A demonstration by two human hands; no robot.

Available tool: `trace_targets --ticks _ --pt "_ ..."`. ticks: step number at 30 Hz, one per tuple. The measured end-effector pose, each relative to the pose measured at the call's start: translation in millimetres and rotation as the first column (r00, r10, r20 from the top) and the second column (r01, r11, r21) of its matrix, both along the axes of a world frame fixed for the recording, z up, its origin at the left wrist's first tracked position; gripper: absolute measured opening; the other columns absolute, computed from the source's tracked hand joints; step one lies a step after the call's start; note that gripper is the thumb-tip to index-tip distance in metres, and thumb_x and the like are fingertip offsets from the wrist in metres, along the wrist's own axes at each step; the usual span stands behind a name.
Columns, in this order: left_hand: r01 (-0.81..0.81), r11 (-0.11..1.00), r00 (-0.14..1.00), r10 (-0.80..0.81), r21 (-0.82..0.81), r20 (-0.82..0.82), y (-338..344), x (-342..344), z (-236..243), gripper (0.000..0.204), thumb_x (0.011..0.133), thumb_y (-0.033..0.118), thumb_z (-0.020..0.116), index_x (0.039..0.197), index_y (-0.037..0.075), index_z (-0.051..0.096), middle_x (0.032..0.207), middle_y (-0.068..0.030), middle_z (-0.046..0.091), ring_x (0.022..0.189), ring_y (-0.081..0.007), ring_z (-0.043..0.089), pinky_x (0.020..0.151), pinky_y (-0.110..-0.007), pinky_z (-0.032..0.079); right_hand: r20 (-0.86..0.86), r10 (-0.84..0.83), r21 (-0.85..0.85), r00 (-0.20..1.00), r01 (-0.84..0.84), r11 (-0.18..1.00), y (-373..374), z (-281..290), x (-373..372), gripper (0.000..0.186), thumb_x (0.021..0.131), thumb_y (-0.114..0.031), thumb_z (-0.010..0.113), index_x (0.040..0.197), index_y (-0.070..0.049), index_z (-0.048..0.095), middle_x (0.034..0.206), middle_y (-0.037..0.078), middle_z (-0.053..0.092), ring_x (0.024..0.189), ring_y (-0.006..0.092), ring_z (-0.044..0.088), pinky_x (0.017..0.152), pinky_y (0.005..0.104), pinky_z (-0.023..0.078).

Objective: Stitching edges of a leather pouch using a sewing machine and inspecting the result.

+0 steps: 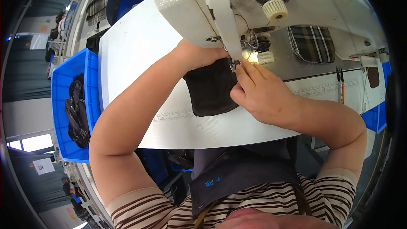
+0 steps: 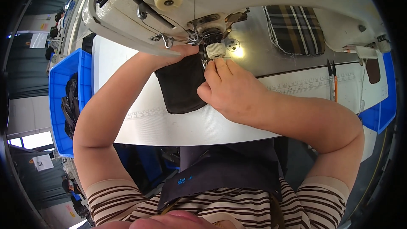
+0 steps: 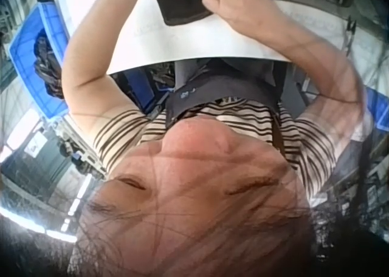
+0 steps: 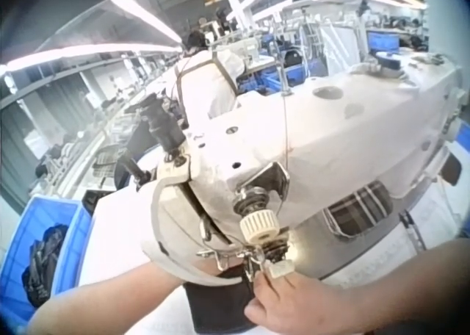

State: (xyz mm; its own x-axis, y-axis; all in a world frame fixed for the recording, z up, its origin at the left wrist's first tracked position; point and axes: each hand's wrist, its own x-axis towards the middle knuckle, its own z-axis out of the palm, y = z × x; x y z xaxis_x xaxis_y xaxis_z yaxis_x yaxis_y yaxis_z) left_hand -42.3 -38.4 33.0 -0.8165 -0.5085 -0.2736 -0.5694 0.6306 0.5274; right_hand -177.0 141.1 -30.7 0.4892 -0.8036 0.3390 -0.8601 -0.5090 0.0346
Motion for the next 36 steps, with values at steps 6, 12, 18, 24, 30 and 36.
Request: trace_targets --ticks 6,12,18,24,30,36 --pt "-0.008 0.999 1.000 0.008 -0.038 -0.010 3 -1 0 0.037 0.089 0.027 0.074 0.119 0.005 0.072 0.113 -0.0116 0.075 0.106 -0.0266 0.068 0.094 -0.039 0.052 0.012 -0.001 0.014 1.000 0.001 1.000 0 1 -1 0.022 0.077 -0.014 0.064 0.093 0.000 0.059 0.119 0.031 0.065 0.118 0.0439 0.065 0.100 0.0475 0.054" --pt "-0.076 0.997 0.996 0.077 0.014 -0.042 2 3 -10 0.035 0.088 0.023 0.073 0.117 0.004 0.073 0.110 -0.0109 0.075 0.101 -0.0241 0.068 0.091 -0.037 0.053 -0.007 0.033 -0.043 0.999 -0.033 0.999 -1 3 -6 0.018 0.076 -0.015 0.066 0.088 -0.002 0.061 0.104 0.025 0.066 0.096 0.0333 0.064 0.085 0.0392 0.052" --pt "-0.188 0.973 0.980 0.177 0.137 0.092 -6 3 -16 0.031 0.089 0.023 0.075 0.118 0.011 0.074 0.108 -0.0106 0.076 0.102 -0.0257 0.070 0.089 -0.037 0.055 -0.012 0.031 -0.040 0.999 -0.031 0.999 -1 5 -5 0.017 0.077 -0.014 0.065 0.087 -0.001 0.060 0.108 0.027 0.067 0.098 0.0342 0.065 0.087 0.0401 0.052" --pt "-0.011 0.998 0.995 0.017 0.059 -0.102 -36 16 -45 0.034 0.089 0.024 0.076 0.120 0.012 0.073 0.106 -0.0119 0.076 0.099 -0.0276 0.071 0.087 -0.038 0.055 -0.005 0.016 -0.076 1.000 -0.016 0.997 -6 4 1 0.018 0.079 -0.014 0.065 0.087 0.000 0.059 0.108 0.028 0.067 0.097 0.0346 0.065 0.087 0.0406 0.052" --pt "-0.024 0.994 0.997 0.016 -0.111 -0.072 -33 17 -48 0.033 0.090 0.035 0.073 0.113 0.012 0.075 0.105 -0.0123 0.076 0.103 -0.0310 0.070 0.087 -0.040 0.056 0.008 -0.012 -0.008 1.000 0.012 1.000 -5 3 0 0.025 0.075 -0.010 0.064 0.096 0.004 0.061 0.120 0.031 0.065 0.117 0.0409 0.065 0.102 0.0461 0.053" --pt "-0.239 0.889 0.946 0.122 -0.389 -0.301 6 32 -26 0.024 0.084 0.024 0.076 0.103 0.009 0.075 0.103 -0.0102 0.075 0.097 -0.0295 0.070 0.082 -0.040 0.056 0.037 -0.027 -0.008 0.999 0.028 1.000 -1 1 -5 0.026 0.074 -0.010 0.064 0.096 0.005 0.061 0.119 0.031 0.066 0.116 0.0403 0.066 0.101 0.0459 0.053"
